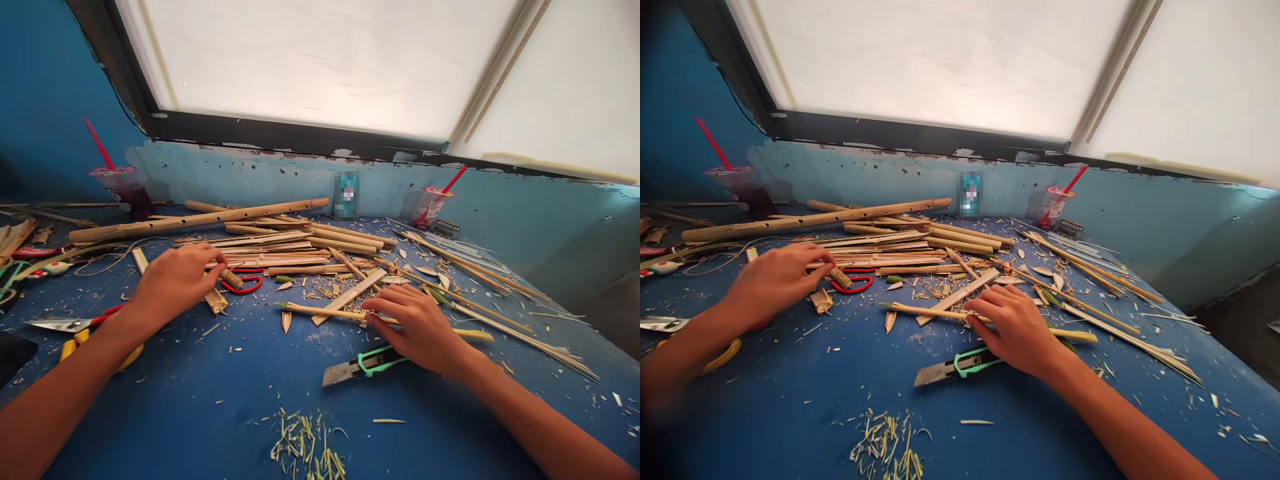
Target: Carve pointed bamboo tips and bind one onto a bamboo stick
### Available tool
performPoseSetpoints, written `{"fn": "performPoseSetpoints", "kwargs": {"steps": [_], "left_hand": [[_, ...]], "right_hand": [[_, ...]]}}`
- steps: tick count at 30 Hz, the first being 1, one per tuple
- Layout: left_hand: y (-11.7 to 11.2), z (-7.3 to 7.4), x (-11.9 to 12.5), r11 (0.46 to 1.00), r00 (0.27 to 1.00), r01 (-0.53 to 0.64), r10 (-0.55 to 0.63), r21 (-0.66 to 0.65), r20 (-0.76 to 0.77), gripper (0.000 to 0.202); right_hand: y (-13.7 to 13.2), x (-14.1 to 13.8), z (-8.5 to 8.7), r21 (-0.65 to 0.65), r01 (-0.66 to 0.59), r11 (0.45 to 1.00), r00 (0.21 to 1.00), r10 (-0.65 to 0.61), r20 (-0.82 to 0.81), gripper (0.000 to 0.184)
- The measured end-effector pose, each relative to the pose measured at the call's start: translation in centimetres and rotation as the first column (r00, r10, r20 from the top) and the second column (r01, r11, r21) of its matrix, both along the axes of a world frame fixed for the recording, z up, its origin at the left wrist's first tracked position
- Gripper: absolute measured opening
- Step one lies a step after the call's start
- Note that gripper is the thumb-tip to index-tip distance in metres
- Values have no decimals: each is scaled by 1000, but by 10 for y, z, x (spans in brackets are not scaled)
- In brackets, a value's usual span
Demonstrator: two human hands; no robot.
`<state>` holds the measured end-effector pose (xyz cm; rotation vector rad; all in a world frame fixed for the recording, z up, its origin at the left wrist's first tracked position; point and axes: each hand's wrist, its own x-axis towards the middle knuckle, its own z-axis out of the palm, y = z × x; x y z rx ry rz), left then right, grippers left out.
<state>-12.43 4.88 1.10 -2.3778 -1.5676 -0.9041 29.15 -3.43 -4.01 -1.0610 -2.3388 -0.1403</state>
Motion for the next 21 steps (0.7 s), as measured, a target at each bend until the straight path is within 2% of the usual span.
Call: {"fn": "performPoseSetpoints", "kwargs": {"steps": [3,5,7,9,11,12,14,16,18,21], "left_hand": [[-15,25,22,1000,993,-26,24,15,114,18],[-29,46,42,1000,987,23,-22,-5,158,23],[-42,68,65,996,983,80,-74,-29,169,24],[-54,88,87,992,984,118,-110,-48,141,25],[-63,104,106,987,982,163,-162,-1,100,27],[-67,110,114,984,981,179,-179,5,69,27],[-72,117,124,976,977,206,-208,75,32,28],[-75,118,129,964,974,221,-225,150,13,21],[-75,115,132,949,970,240,-242,202,-17,15],[-75,103,135,930,959,283,-271,236,-84,12]], "right_hand": [[-4,-14,12,4,-31,1000,993,31,-112,16],[-5,-28,31,-47,-68,997,971,55,-233,18],[-1,-46,57,-157,-162,974,904,83,-420,34],[10,-62,87,-252,-252,934,838,80,-539,62],[24,-75,115,-329,-377,866,757,83,-649,90],[31,-80,127,-353,-459,816,702,89,-707,92],[40,-84,143,-360,-573,737,645,135,-752,74],[42,-84,149,-328,-623,710,636,216,-741,50],[36,-82,146,-329,-654,681,641,268,-720,38],[23,-74,135,-410,-691,595,647,257,-718,32]]}}
